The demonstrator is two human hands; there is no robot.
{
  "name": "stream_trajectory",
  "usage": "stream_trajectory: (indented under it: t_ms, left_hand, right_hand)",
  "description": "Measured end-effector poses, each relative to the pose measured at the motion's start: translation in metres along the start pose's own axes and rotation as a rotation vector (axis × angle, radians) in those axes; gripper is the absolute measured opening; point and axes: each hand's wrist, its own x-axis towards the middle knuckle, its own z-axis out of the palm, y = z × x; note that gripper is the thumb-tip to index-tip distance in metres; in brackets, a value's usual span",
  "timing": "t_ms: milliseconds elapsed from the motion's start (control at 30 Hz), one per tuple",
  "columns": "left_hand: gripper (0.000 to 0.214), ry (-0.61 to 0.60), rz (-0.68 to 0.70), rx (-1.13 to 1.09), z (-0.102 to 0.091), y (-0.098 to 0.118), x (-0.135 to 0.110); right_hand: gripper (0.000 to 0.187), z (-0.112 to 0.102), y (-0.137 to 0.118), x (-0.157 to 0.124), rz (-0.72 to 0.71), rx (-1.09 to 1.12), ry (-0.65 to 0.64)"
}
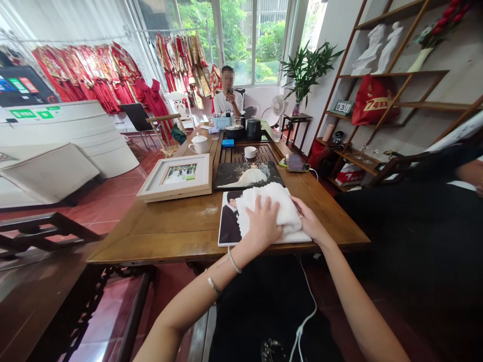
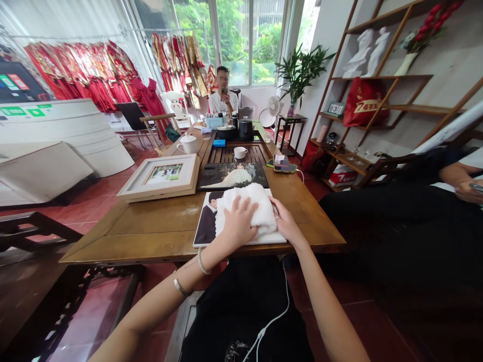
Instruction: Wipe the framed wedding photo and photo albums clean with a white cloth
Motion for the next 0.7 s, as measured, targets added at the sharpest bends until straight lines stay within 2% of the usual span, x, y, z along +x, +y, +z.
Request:
stream_trajectory:
  t_ms: [167,333,433,567,700]
  left_hand:
    - [0.067,-0.051,0.086,-0.030,0.001,0.009,-0.042]
    - [0.080,-0.103,0.149,-0.057,0.000,0.001,-0.081]
    - [0.082,-0.100,0.131,-0.058,-0.002,-0.007,-0.094]
    - [0.076,-0.087,0.061,-0.057,-0.012,-0.026,-0.086]
    - [0.065,-0.099,0.020,-0.053,-0.022,-0.061,-0.049]
  right_hand:
    - [0.059,-0.001,0.000,-0.002,-0.013,-0.037,0.005]
    - [0.050,-0.002,0.001,-0.002,-0.035,-0.098,0.003]
    - [0.046,-0.002,-0.001,-0.002,-0.036,-0.147,-0.010]
    - [0.045,-0.001,-0.004,-0.002,-0.024,-0.191,-0.019]
    - [0.044,-0.001,-0.007,-0.002,-0.011,-0.206,-0.021]
